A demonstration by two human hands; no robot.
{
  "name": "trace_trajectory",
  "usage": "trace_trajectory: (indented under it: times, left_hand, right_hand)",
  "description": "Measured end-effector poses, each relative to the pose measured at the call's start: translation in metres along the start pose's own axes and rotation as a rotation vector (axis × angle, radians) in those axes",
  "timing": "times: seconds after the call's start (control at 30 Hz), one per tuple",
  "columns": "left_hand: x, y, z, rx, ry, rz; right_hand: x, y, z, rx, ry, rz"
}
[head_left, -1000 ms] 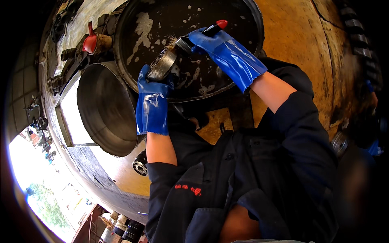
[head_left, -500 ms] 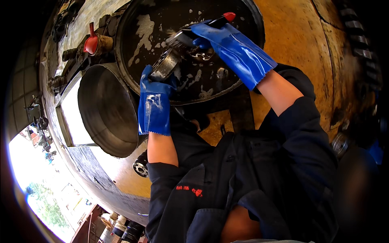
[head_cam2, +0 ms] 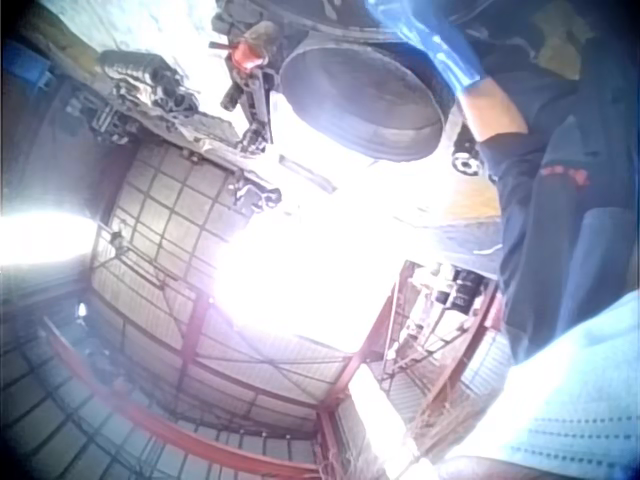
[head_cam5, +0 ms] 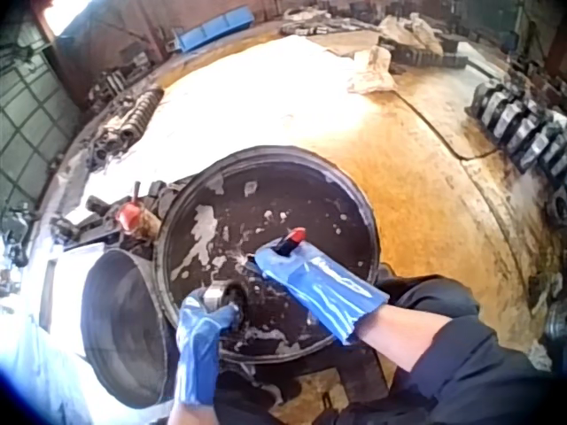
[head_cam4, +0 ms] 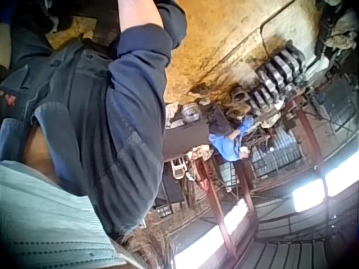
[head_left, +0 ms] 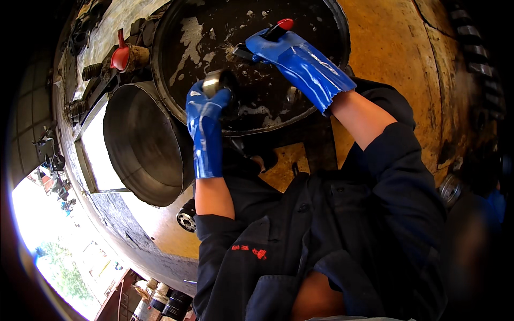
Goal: The person cleans a circular metal plate and a mechanical part in a basin of liquid using a brush, while wearing blue protective gloves.
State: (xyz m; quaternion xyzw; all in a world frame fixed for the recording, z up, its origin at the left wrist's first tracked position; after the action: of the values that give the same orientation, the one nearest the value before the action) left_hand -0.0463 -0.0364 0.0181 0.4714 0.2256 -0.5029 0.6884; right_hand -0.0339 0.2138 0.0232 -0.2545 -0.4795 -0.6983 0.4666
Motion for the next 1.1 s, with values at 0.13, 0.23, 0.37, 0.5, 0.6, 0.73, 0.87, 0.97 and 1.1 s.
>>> trace_trajectory:
  times: [0.13,0.23,0.37,0.5,0.6,0.73,0.87,0.97,1.1]
  left_hand:
    - [-0.023,0.013,-0.017,0.060,-0.439,-0.250]
    - [-0.025,0.013,-0.021,0.132,-0.481,-0.294]
    - [0.003,-0.005,-0.012,0.152,-0.625,-0.120]
    - [0.010,-0.009,-0.009,0.147,-0.236,-0.289]
    - [-0.010,0.004,-0.010,0.193,-0.397,-0.316]
    - [-0.001,0.010,-0.010,0.262,-0.373,-0.408]
    - [0.005,0.009,-0.005,0.260,-0.502,-0.454]
    - [0.001,0.008,-0.008,0.192,-0.601,-0.460]
    - [0.006,0.005,0.008,0.124,-0.566,-0.448]
  right_hand:
    - [-0.011,-0.028,-0.023,-0.020,-0.017,0.062]
    - [-0.003,-0.029,-0.031,0.052,-0.095,0.176]
    - [0.036,0.011,-0.025,0.165,-0.198,0.391]
    - [-0.021,-0.043,-0.038,0.144,0.199,0.481]
    - [-0.019,-0.043,-0.020,0.047,0.238,0.236]
    - [0.006,-0.017,-0.021,0.132,0.172,0.130]
    - [0.023,-0.001,-0.040,0.253,0.315,0.108]
    - [0.019,-0.008,-0.048,0.288,0.361,0.209]
    - [0.014,-0.004,-0.055,0.153,0.169,0.167]
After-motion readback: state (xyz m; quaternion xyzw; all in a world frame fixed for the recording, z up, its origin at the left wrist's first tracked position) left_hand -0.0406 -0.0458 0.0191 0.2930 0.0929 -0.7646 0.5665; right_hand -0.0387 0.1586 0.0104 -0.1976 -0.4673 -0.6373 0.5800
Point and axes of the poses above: each hand's wrist, its own y-axis away from the middle knuckle, its own z-axis out of the back of the hand, x = y × z, the point moved 7 cm from there along -y, towards the middle knuckle, and after that the axes turned 13 degrees about y, right-handed, at the moved point
